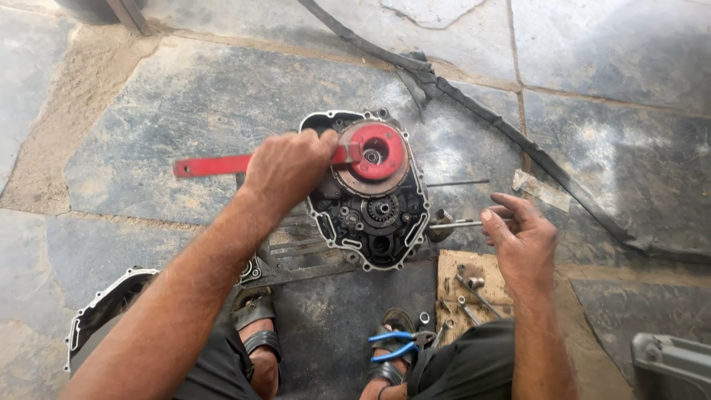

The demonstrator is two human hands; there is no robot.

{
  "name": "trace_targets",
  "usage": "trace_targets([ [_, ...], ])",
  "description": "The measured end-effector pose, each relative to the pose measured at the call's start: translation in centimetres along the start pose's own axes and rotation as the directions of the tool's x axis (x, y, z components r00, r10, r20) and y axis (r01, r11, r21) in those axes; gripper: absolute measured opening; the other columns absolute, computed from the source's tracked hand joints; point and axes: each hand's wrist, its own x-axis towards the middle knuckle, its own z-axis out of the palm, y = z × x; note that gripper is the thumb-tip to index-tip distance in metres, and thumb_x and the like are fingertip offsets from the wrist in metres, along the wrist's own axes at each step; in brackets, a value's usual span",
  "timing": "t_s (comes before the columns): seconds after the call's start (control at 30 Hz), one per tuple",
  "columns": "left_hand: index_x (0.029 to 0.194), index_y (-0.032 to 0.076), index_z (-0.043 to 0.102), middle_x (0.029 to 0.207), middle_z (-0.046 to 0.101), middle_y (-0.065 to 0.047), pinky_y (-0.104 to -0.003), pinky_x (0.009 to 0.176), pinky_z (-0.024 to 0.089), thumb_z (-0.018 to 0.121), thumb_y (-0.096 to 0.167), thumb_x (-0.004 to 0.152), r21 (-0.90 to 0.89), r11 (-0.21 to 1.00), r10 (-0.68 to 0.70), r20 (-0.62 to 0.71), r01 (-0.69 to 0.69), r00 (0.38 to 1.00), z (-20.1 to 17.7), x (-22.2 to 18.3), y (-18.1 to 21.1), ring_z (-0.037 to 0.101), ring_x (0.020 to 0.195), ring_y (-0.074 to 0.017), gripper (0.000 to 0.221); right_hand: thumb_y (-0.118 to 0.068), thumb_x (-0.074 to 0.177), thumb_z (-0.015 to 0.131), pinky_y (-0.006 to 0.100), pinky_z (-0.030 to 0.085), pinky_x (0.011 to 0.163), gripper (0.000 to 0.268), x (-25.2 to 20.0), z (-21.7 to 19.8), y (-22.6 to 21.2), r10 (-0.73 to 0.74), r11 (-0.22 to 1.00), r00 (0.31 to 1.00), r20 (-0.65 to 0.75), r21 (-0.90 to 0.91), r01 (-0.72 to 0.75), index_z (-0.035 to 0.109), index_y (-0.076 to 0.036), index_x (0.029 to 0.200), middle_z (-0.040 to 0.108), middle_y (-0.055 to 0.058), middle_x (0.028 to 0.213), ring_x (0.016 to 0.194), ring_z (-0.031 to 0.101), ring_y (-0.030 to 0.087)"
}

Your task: Disassembling and inspecting components of a motorcycle engine crankcase.

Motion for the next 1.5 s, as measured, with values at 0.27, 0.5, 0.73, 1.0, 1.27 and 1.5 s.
trace_targets([
  [0.27, 0.099, 0.008, 0.066, 0.074, 0.067, -0.008, -0.034, 0.052, 0.058, 0.064, 0.017, 0.098, 0.049, 0.999, 0.012, -0.054, -0.009, 0.998, 0.3, 0.6, -0.5, 0.072, 0.065, -0.0194, 0.009, -0.011, 0.092, 0.076, 0.025, 0.059, 0.062, 0.036, -1.0, 0.5, 0.6, -0.065, 0.998, 0.997, 0.046, 0.02, 0.065, 0.069, -0.001, 0.126, 0.075, 0.011, 0.099, 0.08, 0.07, 0.012],
  [0.5, 0.103, 0.007, 0.064, 0.076, 0.067, -0.008, -0.036, 0.053, 0.058, 0.062, 0.013, 0.096, 0.072, 0.997, 0.016, -0.117, -0.007, 0.993, 0.5, -0.5, 0.5, 0.073, 0.068, -0.0221, 0.009, -0.015, 0.093, 0.076, 0.027, 0.061, 0.063, 0.035, -1.2, 0.6, 0.2, -0.084, 0.995, 0.996, 0.043, -0.044, 0.086, 0.07, -0.003, 0.125, 0.075, 0.011, 0.101, 0.081, 0.071, 0.013],
  [0.73, 0.1, 0.007, 0.062, 0.076, 0.067, -0.007, -0.038, 0.053, 0.058, 0.061, 0.013, 0.099, 0.093, 0.996, 0.025, -0.104, -0.015, 0.994, 0.4, 0.1, 0.1, 0.073, 0.068, -0.0221, 0.006, -0.019, 0.092, 0.075, 0.028, 0.064, 0.062, 0.036, -1.7, 0.4, -0.4, -0.062, 0.992, 0.997, 0.051, -0.11, 0.067, 0.069, -0.005, 0.126, 0.075, 0.012, 0.104, 0.083, 0.072, 0.015],
  [1.0, 0.099, 0.006, 0.061, 0.073, 0.066, -0.007, -0.035, 0.05, 0.059, 0.06, 0.013, 0.1, 0.112, 0.994, 0.002, -0.038, 0.002, 0.999, 1.0, -1.3, 0.8, 0.074, 0.066, -0.0212, 0.007, -0.021, 0.091, 0.076, 0.031, 0.064, 0.066, 0.039, -1.8, 0.0, 0.1, -0.049, 0.991, 0.997, 0.058, -0.123, 0.056, 0.069, -0.007, 0.127, 0.076, 0.012, 0.106, 0.087, 0.073, 0.017],
  [1.27, 0.1, 0.006, 0.058, 0.077, 0.068, -0.008, -0.035, 0.054, 0.061, 0.06, 0.012, 0.101, 0.136, 0.989, -0.057, 0.043, 0.051, 0.997, 1.3, -0.8, 1.2, 0.075, 0.07, -0.0214, 0.006, -0.022, 0.09, 0.077, 0.034, 0.064, 0.07, 0.041, -1.8, 0.9, -0.7, -0.043, 0.981, 0.994, 0.097, -0.186, 0.061, 0.069, -0.009, 0.128, 0.077, 0.011, 0.106, 0.087, 0.074, 0.018],
  [1.5, 0.119, 0.004, 0.055, 0.089, 0.069, -0.01, -0.036, 0.06, 0.06, 0.062, 0.014, 0.097, 0.222, 0.97, -0.125, 0.091, 0.102, 0.988, 0.8, -0.7, 2.4, 0.074, 0.08, -0.0228, 0.026, -0.025, 0.089, 0.076, 0.035, 0.064, 0.07, 0.044, -1.9, 1.4, -1.3, -0.054, 0.972, 0.991, 0.12, -0.22, 0.079, 0.068, -0.009, 0.129, 0.078, 0.012, 0.107, 0.087, 0.076, 0.02],
])
